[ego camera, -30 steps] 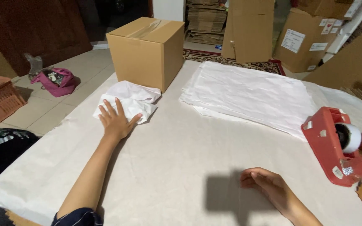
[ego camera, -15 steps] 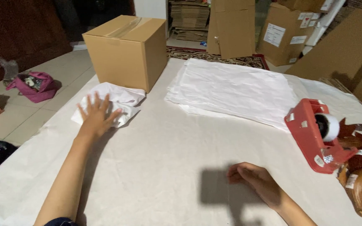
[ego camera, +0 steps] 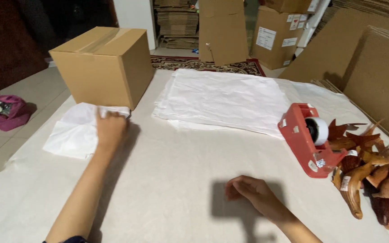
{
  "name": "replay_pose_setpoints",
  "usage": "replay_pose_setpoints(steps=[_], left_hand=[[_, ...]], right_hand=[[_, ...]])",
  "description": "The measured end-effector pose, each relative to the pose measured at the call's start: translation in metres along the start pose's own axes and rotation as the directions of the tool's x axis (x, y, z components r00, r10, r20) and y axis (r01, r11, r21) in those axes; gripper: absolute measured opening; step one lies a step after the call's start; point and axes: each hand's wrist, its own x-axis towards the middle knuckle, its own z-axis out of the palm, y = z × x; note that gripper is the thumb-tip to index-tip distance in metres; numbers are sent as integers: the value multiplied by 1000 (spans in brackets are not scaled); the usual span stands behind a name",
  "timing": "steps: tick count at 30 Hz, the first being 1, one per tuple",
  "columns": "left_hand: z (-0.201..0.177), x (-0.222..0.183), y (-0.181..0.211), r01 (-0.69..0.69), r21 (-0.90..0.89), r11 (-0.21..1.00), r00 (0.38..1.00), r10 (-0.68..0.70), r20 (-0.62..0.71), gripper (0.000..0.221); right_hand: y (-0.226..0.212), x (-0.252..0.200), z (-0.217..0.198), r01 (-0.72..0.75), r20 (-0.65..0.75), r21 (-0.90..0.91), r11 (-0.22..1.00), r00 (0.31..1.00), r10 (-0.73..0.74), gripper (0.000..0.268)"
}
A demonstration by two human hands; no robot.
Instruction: Wrapping a wooden shark figurine in tissue paper for protection during shipping.
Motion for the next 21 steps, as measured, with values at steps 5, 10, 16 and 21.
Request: replay_pose_setpoints(steps=[5,10,16,21], left_hand=[[-11,45,122,-213,-278,936,975,184,-127,14],[-47,70,244,-365,-426,828,914,230,-334,24],[-27,100,308,-378,-348,858,912,279,-302,19],[12,103,324,-284,-494,822,955,199,-219,21]], right_hand=[[-25,-11,-57,104,-21,-981,163,780,-625,18],[-79,-62,-135,-832,-831,-554,26,551,-75,61],[-42,-52,-192,-546,-684,-703,456,695,-222,87],[-37,-28,-176,-533,-791,-517,670,596,-136,107]])
